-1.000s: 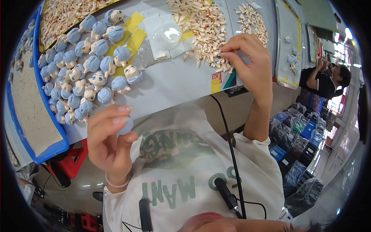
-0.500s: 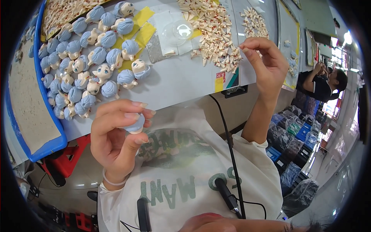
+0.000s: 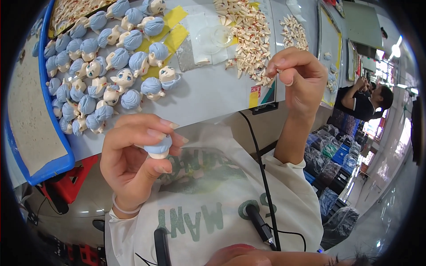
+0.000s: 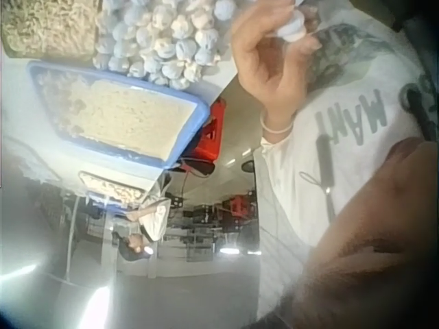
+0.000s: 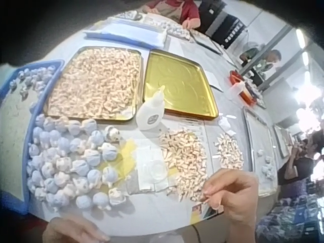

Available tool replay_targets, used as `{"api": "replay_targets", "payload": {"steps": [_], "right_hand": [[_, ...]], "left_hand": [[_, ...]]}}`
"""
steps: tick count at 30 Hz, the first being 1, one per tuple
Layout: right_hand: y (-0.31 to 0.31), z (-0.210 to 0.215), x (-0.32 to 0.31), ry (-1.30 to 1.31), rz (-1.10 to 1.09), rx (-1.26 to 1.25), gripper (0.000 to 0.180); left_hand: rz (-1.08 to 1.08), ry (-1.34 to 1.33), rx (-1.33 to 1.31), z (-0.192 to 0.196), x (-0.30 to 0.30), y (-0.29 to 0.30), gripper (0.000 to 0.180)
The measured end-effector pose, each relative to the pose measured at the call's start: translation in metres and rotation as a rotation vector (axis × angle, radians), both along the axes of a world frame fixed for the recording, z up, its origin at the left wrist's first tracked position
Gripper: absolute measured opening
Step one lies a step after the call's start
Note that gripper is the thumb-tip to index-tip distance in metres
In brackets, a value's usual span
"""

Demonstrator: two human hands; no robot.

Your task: The person dispenses glue from a bottle into a small dish, then assembles figurine heads by picking up small accessory pieces, dipping them into the glue, and attaching them to the figurine heads by hand.

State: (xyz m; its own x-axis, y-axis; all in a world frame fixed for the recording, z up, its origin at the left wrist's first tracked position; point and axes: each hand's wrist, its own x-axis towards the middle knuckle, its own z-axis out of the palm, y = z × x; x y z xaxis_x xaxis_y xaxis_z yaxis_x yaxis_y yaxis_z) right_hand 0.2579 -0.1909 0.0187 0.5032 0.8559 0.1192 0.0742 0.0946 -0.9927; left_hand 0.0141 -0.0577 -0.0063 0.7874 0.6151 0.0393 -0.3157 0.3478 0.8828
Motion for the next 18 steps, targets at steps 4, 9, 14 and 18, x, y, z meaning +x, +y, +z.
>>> {"api": "replay_targets", "payload": {"steps": [4, 9, 14, 18], "right_hand": [[0.008, 0.006, 0.0, -0.059, 0.011, -0.007, 0.011], [0.032, 0.019, -0.011, -0.235, -0.17, -0.2, 0.01], [0.065, 0.024, -0.007, -0.63, 0.057, -0.27, 0.011], [0.093, 0.048, -0.028, -0.798, -0.036, -0.495, 0.011]], "left_hand": [[0.019, -0.024, -0.01, -0.005, 0.0, 0.004, 0.036], [-0.01, -0.057, 0.019, -0.01, -0.003, 0.012, 0.038], [-0.013, -0.056, -0.08, -0.005, 0.0, 0.011, 0.042], [-0.023, -0.11, -0.081, -0.008, 0.001, 0.015, 0.042]]}}
